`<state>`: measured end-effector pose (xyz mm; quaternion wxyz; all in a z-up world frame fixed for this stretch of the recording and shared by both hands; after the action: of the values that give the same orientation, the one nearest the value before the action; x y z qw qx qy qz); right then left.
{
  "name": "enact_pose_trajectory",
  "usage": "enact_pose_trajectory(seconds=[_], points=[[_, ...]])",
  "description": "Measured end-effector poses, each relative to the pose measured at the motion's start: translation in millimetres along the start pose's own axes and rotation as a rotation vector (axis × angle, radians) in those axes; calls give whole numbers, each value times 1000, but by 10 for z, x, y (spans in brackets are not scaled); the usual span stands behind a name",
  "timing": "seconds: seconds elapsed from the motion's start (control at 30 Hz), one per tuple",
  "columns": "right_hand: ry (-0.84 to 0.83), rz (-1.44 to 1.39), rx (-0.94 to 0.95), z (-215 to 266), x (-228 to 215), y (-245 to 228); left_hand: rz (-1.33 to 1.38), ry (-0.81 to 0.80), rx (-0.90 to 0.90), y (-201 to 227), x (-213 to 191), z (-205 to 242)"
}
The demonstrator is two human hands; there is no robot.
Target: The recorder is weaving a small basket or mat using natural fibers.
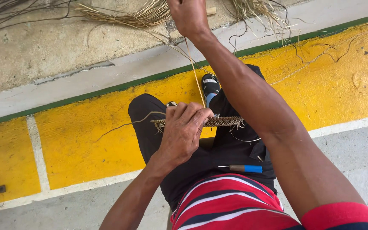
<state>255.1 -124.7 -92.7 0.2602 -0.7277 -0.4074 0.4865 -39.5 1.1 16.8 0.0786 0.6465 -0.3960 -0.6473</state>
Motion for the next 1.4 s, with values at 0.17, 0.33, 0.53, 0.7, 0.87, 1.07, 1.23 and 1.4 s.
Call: enact_pose_trajectory(seconds=[0.17,0.33,0.53,0.7,0.87,1.07,1.23,1.4], points=[[-139,-276,-115,402,-783,-357,71,-98,-135,-62,-246,-116],[-287,-164,-138,1592,-1740,-1049,36,32,-135,-360,-498,-5],[-234,-124,-319,2477,-1627,-1609,-6,108,-150,-199,-485,134],[-201,-85,-390,2711,-1505,-1554,-11,173,-196,-5,-496,388],[-166,-69,-400,2875,-1480,-1466,22,208,-296,101,-177,707],[-248,-9,-445,2678,-1500,-1740,28,253,-293,33,-338,568],[-220,50,-428,2672,-1453,-1777,47,221,-196,50,-362,541],[-149,87,-386,2833,-1396,-1631,108,264,-222,123,-84,657]])
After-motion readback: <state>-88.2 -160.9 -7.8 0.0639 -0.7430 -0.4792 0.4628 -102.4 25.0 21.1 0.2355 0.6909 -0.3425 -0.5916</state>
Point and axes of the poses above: each hand's wrist, its own z-axis away from the middle knuckle, its own x-axis out of the palm, y = z × x, the point moved 3 cm from there along -z, towards the middle knuckle, and after that the axes turned 15 degrees about -x, right-handed, at the moved point
